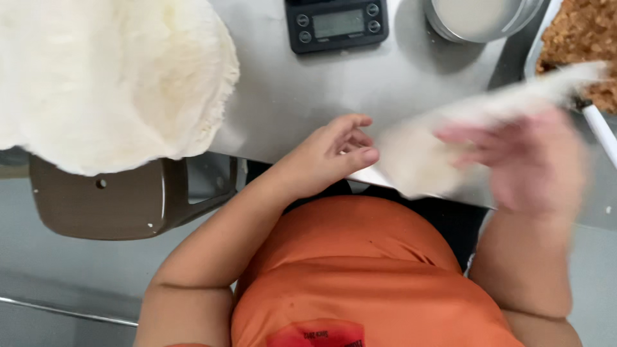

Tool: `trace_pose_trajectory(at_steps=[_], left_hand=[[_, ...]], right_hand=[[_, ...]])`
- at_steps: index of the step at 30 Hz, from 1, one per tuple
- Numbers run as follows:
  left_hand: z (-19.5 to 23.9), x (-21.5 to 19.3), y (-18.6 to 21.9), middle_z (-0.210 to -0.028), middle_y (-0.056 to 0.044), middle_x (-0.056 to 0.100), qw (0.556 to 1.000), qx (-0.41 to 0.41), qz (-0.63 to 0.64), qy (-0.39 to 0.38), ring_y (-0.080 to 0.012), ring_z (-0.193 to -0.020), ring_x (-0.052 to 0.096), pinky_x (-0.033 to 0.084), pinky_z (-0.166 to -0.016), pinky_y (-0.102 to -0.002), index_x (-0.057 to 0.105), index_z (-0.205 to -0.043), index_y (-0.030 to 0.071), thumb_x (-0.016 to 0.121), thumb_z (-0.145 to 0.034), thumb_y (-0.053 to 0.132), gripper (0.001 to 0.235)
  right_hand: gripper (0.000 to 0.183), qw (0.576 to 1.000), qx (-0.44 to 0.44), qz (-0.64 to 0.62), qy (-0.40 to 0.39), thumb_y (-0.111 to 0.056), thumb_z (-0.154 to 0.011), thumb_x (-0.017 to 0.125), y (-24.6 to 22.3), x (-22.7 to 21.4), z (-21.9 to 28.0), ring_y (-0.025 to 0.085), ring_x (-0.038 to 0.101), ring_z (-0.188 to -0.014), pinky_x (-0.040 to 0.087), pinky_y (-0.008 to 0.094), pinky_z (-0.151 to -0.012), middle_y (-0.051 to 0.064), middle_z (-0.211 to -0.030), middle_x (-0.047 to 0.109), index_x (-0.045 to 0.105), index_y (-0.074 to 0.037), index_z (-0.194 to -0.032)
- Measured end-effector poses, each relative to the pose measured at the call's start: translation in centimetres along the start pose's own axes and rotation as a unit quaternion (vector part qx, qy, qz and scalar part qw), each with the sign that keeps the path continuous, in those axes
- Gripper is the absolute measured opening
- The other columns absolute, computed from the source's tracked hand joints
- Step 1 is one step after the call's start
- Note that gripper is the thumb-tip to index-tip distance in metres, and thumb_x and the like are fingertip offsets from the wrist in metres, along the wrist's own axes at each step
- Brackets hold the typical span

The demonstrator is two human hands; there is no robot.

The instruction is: The person prepares thin, round wrappers by separating them and folding them into smaller squares. They then place a portion of filling onto a wrapper and begin rolling it into a cylindrical shape.

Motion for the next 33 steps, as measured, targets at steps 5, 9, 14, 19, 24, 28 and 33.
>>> trace_pose_trajectory(at_steps=[5,9,14,19,24,28,33], left_hand=[[-3.9,-2.2,-12.6,-0.084,-0.012,0.077,0.971,-0.124,0.155,0.134,-0.0237,-0.056,0.075,0.061,-0.033,-0.038,0.061,-0.117,0.006,0.065,-0.1,0.022,0.024],[-1.2,-0.7,-10.3,-0.092,-0.017,0.077,0.971,-0.164,0.125,0.121,-0.025,-0.065,0.078,0.064,-0.042,-0.033,0.06,-0.118,0.005,0.059,-0.101,0.019,0.022],[0.4,1.1,-9.8,-0.105,-0.022,0.076,0.955,-0.216,0.175,0.104,-0.0305,-0.081,0.079,0.065,-0.052,-0.034,0.058,-0.113,0.002,0.054,-0.102,0.018,0.02],[1.1,0.9,-8.9,-0.105,-0.018,0.077,0.952,-0.225,0.185,0.098,-0.0274,-0.087,0.08,0.065,-0.059,-0.033,0.056,-0.108,0.007,0.052,-0.099,0.018,0.015],[1.5,3.0,-7.9,-0.088,-0.017,0.076,0.97,-0.216,0.093,0.057,-0.0241,-0.072,0.079,0.062,-0.052,-0.025,0.057,-0.122,-0.001,0.065,-0.084,0.005,0.04],[0.6,3.7,-4.4,-0.077,-0.001,0.077,0.959,-0.23,-0.165,0.011,-0.016,-0.076,0.078,0.061,-0.058,-0.028,0.073,-0.105,0.012,0.075,-0.077,0.04,0.04],[1.0,3.6,-6.8,-0.084,-0.001,0.08,0.97,-0.224,-0.088,0.021,-0.0088,-0.069,0.077,0.06,-0.055,-0.021,0.075,-0.104,0.013,0.066,-0.091,0.026,0.021]], right_hand=[[0.044,0.595,-0.14,0.791,-0.002,-0.026,-0.099,0.066,8.0,3.1,-2.4,0.042,0.046,-0.144,0.043,0.055,-0.101,0.019,-0.154,0.057,0.069,-0.005,-0.138],[0.053,0.596,-0.122,0.794,-0.015,-0.032,-0.108,0.049,9.3,1.7,-0.9,0.035,0.023,-0.157,0.011,0.057,-0.12,0.01,-0.17,0.036,0.051,-0.014,-0.158],[0.044,0.618,-0.222,0.754,-0.009,-0.043,-0.094,0.072,8.4,4.4,-0.7,0.039,0.058,-0.108,0.043,0.056,-0.098,0.017,-0.115,0.058,0.071,-0.006,-0.119],[0.024,0.693,-0.033,0.717,-0.061,-0.032,-0.085,0.077,12.5,4.2,-1.7,0.031,0.065,-0.089,0.052,0.045,-0.081,0.005,-0.085,0.061,0.071,-0.013,-0.099],[0.005,0.839,0.115,0.529,0.054,-0.009,-0.092,0.073,11.2,0.2,-1.9,0.022,0.065,-0.072,0.053,0.036,-0.071,0.01,-0.074,0.061,0.077,-0.009,-0.096],[0.007,0.912,0.141,0.366,0.118,-0.001,-0.097,0.067,12.3,-1.4,-1.1,0.008,0.062,-0.066,0.05,0.022,-0.063,0.005,-0.072,0.068,0.072,-0.006,-0.097],[0.013,0.933,0.125,0.318,0.115,-0.005,-0.1,0.063,10.9,0.8,-1.0,0.009,0.072,-0.079,0.058,0.023,-0.075,0.01,-0.091,0.078,0.076,-0.003,-0.101]])
Point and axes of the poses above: each hand's wrist, its own z-axis away from the middle knuckle, its own x-axis out of the palm, y = z × x, the point moved 10 cm from there along -z, towards the middle knuckle
